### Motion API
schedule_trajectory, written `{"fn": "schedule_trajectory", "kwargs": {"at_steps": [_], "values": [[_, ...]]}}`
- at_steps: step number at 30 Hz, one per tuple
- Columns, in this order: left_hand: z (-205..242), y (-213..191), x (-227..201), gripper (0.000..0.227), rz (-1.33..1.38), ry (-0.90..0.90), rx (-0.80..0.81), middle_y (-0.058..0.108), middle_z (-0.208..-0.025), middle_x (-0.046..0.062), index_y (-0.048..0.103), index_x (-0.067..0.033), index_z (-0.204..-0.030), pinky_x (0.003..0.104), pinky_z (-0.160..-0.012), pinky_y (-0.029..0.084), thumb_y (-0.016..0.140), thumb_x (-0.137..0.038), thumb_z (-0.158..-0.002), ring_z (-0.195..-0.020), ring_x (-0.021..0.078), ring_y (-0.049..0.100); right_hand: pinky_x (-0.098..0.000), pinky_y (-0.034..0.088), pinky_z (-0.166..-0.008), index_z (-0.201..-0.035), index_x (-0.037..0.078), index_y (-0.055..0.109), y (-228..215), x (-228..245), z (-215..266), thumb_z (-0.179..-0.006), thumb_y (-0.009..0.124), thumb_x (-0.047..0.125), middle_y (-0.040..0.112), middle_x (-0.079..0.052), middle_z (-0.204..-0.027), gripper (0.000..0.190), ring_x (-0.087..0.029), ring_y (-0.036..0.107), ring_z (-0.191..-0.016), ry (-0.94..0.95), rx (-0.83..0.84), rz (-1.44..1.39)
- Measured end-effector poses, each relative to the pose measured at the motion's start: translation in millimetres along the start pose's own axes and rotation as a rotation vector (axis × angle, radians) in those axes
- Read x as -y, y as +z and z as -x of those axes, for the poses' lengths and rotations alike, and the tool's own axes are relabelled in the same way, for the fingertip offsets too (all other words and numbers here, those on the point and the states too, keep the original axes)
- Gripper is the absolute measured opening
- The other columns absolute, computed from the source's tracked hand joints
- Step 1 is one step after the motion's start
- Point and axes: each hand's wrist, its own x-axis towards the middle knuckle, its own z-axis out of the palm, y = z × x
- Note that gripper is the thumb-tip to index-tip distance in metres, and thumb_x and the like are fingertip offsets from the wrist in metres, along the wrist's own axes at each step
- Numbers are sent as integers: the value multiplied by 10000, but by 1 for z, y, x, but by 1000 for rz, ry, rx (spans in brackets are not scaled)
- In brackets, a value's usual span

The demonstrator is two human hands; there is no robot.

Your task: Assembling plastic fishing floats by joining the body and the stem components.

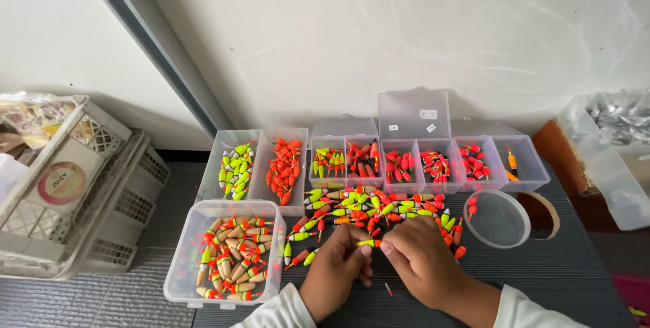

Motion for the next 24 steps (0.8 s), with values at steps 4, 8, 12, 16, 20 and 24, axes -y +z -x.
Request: {"fn": "schedule_trajectory", "kwargs": {"at_steps": [4, 8, 12, 16, 20, 24], "values": [[-2, 1, -6, 262, -17, -67, -29, 610, -808, 124, 567, -35, -985, 306, -516, 594, 477, -275, -1039, -629, 211, 655, -376, 352, -743, -780, 173, 585, -3, -4, -1, -1023, 445, 266, 536, 50, -637, 295, -180, 510, -652, -19, -29, 108], [-3, 1, -3, 404, -35, -182, -57, 612, -655, 165, 623, 20, -948, 289, -514, 564, 405, -298, -1067, -540, 246, 625, -393, 361, -775, -827, 157, 597, -2, -6, 1, -1020, 448, 255, 564, 45, -675, 263, -190, 521, -680, -37, -38, 90], [-3, -2, 0, 340, -31, -212, -31, 643, -666, 177, 588, -12, -921, 287, -535, 550, 446, -285, -1065, -537, 253, 635, -379, 353, -759, -798, 161, 605, -4, -4, 1, -1016, 457, 242, 531, 44, -652, 276, -182, 497, -654, -49, -14, 51], [0, -2, 4, 190, -8, -69, 22, 567, -778, 105, 589, -37, -1100, 294, -554, 591, 477, -184, -1055, -668, 196, 643, -375, 366, -810, -782, 164, 600, 0, -10, 2, -1016, 467, 269, 526, 58, -628, 289, -179, 500, -644, -1, -49, 41], [4, 3, -13, 298, 14, -75, -5, 591, -817, 128, 568, -30, -977, 306, -572, 593, 404, -256, -1080, -684, 230, 648, -377, 367, -810, -820, 169, 633, 3, -7, 4, -1015, 471, 260, 528, 65, -622, 269, -173, 509, -630, -1, -69, 70], [4, 2, -16, 408, -106, -83, 3, 652, -636, 141, 589, -32, -835, 273, -564, 522, 409, -306, -1078, -542, 200, 632, -401, 383, -828, -866, 154, 638, 6, -11, 6, -1000, 506, 235, 525, 54, -636, 205, -180, 518, -642, -33, -88, 115]]}}
